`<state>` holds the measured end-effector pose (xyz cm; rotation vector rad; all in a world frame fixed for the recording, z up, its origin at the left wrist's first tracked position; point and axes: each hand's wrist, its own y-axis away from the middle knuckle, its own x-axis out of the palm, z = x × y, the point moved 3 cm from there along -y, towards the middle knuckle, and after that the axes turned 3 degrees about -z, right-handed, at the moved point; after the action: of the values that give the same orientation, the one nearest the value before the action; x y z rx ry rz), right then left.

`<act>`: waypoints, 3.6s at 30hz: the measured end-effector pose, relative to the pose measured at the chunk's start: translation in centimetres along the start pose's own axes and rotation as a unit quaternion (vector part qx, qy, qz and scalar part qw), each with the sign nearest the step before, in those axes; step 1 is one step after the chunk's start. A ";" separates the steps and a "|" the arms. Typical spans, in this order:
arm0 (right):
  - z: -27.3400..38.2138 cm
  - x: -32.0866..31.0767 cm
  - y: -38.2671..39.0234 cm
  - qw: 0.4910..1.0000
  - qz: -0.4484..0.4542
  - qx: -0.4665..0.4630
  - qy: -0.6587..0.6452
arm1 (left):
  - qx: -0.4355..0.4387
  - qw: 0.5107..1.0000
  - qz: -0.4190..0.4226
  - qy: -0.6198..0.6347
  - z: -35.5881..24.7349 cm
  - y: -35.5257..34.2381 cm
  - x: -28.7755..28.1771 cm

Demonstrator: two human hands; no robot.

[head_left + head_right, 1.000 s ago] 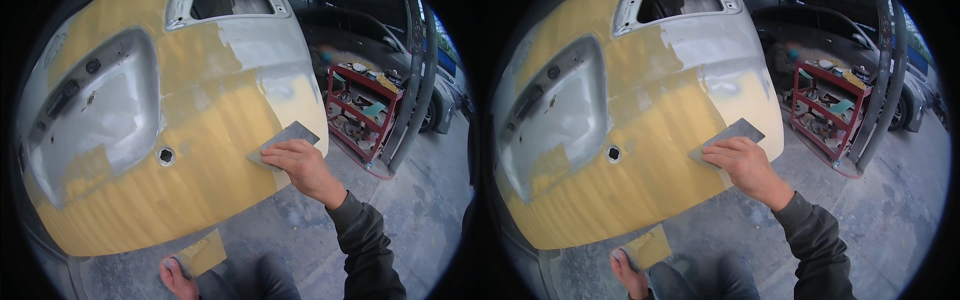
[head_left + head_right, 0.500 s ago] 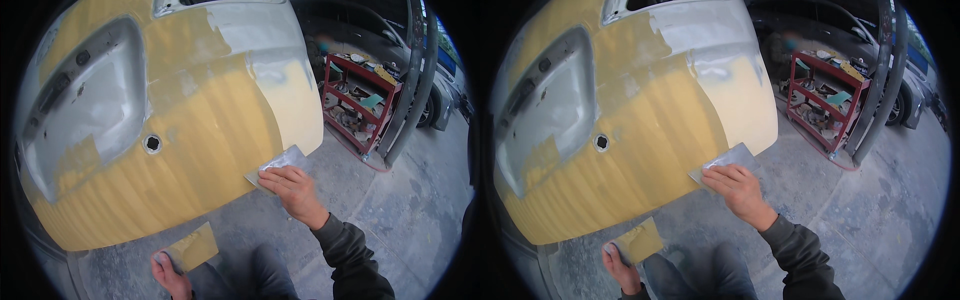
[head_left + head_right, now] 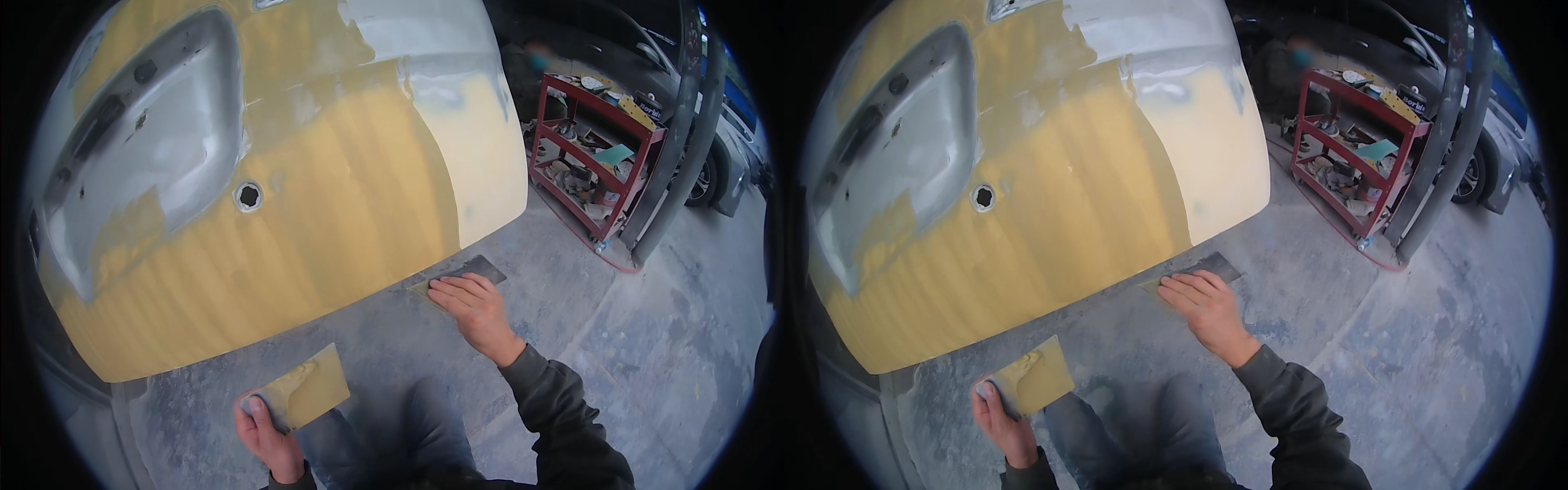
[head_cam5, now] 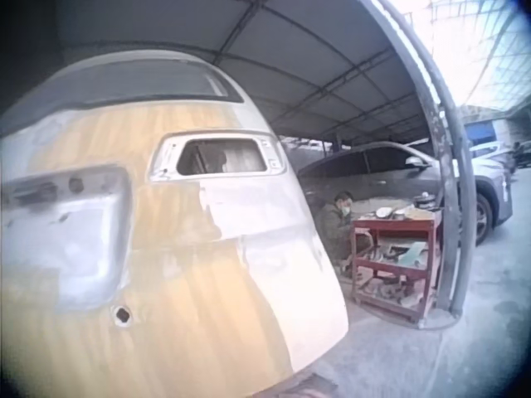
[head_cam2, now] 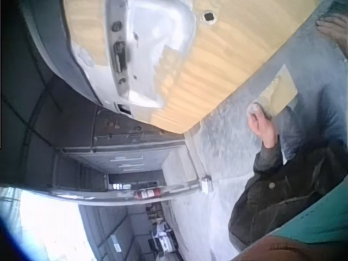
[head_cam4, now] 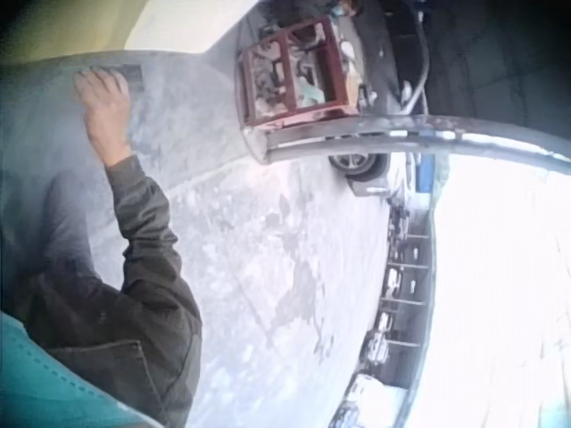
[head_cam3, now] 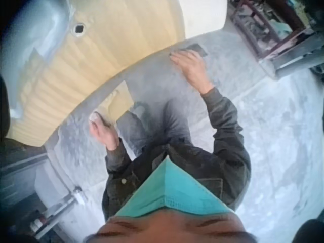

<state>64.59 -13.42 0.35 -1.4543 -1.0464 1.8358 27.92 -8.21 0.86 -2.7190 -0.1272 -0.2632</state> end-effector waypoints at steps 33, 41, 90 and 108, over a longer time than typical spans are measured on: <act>-8.2 -7.1 -20.8 0.982 -0.168 -0.083 0.014 | 0.036 0.998 -0.019 0.055 0.2 -0.7 -2.4; -9.2 -4.7 -25.8 0.982 -0.135 -0.126 0.049 | 0.185 0.939 -0.025 -0.289 3.0 -0.8 -6.7; -5.4 -1.8 0.3 0.999 -0.031 -0.021 0.016 | -0.006 0.998 0.061 0.001 0.4 0.5 -0.3; 7.7 -2.6 2.2 0.735 0.259 0.271 -0.565 | 0.007 0.994 0.101 -0.040 0.5 1.9 1.6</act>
<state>57.81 -18.45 0.62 -0.1171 -0.3927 3.2006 29.82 -9.64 0.04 -2.7029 0.1235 -0.0943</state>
